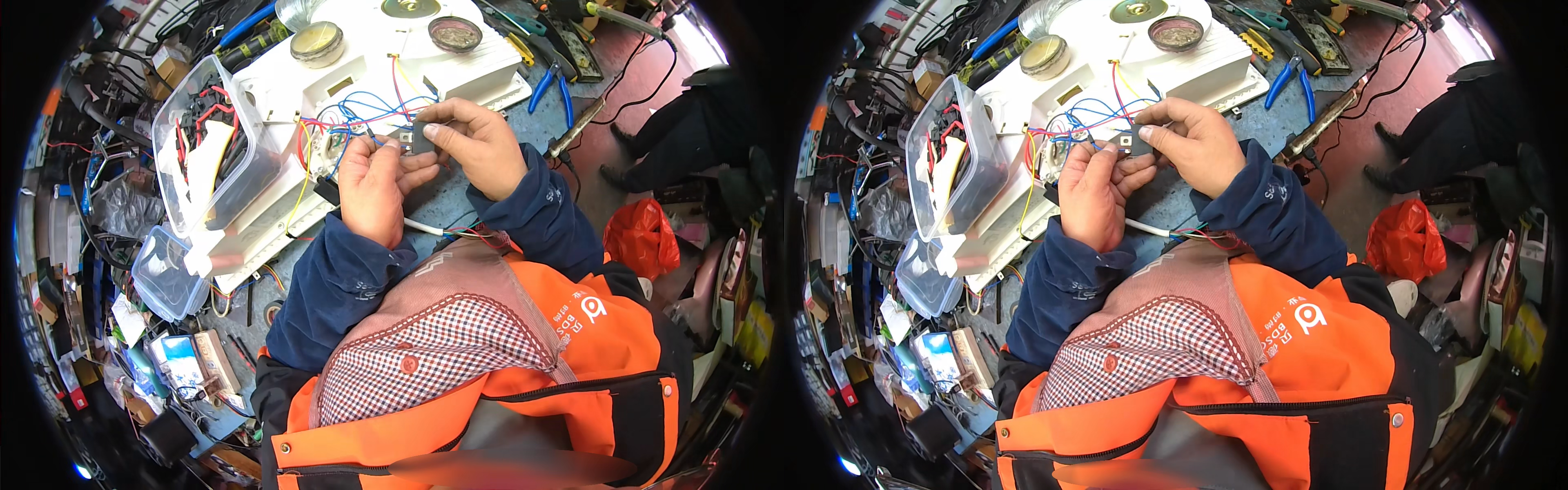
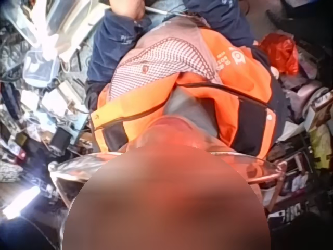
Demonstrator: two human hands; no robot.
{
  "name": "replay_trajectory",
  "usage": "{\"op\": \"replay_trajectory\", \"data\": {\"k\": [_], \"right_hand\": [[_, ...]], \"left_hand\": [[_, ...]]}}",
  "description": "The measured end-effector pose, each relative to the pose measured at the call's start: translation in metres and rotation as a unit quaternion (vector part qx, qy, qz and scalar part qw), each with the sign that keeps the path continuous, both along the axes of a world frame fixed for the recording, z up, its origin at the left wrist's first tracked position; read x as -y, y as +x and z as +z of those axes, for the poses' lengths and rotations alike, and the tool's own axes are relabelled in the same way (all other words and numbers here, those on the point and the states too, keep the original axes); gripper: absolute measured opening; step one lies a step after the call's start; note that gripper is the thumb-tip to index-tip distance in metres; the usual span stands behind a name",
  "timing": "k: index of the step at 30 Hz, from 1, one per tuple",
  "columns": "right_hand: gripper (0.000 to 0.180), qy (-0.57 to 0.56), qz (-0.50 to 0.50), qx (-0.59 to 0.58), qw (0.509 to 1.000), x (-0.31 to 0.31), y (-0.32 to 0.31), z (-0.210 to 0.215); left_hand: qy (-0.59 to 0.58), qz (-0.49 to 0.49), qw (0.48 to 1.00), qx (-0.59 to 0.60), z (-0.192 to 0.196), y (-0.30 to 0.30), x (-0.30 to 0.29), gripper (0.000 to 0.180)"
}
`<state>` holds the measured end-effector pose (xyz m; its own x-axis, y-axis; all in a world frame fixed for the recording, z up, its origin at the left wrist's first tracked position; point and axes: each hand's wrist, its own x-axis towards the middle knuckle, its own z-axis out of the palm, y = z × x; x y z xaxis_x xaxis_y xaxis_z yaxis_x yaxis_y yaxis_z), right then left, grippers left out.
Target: The person repairs an electronic device by stripping wires, soldering connections, and testing components. They use a soldering iron, wire strippers, and a multimeter to connect wires to a small black component and verify functionality.
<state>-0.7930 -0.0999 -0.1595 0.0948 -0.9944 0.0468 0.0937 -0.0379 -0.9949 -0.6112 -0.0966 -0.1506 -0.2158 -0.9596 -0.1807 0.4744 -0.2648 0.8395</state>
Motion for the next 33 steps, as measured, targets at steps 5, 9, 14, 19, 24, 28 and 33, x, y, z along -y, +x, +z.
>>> {"op": "replay_trajectory", "data": {"k": [5, 9, 14, 19, 24, 28, 33], "right_hand": [[0.027, -0.014, -0.04, 0.029, 0.999, -0.006, 0.006, 0.001], [0.026, -0.008, -0.036, 0.061, 0.997, -0.008, 0.005, -0.004], [0.024, -0.081, -0.08, 0.026, 0.993, -0.002, 0.008, -0.013], [0.022, -0.137, -0.1, -0.05, 0.984, 0.005, 0.009, -0.007], [0.023, -0.215, -0.117, -0.17, 0.955, 0.005, 0.011, 0.001], [0.028, -0.227, -0.111, -0.217, 0.943, 0.01, 0.011, 0.004], [0.04, -0.242, -0.068, -0.214, 0.944, 0.008, 0.006, 0.001]], "left_hand": [[-0.009, 0.011, 1.0, -0.011, -0.013, 0.001, 0.003, 0.01], [-0.014, 0.017, 1.0, -0.009, -0.009, -0.003, 0.001, 0.009], [-0.019, 0.024, 0.999, -0.031, -0.011, -0.005, 0.001, 0.01], [-0.033, 0.085, 0.995, -0.038, -0.015, -0.02, -0.003, 0.01], [0.001, 0.096, 0.995, 0.008, -0.006, -0.011, -0.003, 0.011], [0.007, 0.096, 0.995, 0.034, 0.0, -0.007, -0.003, 0.013], [0.005, 0.087, 0.995, 0.056, 0.002, 0.0, -0.004, 0.015]]}}
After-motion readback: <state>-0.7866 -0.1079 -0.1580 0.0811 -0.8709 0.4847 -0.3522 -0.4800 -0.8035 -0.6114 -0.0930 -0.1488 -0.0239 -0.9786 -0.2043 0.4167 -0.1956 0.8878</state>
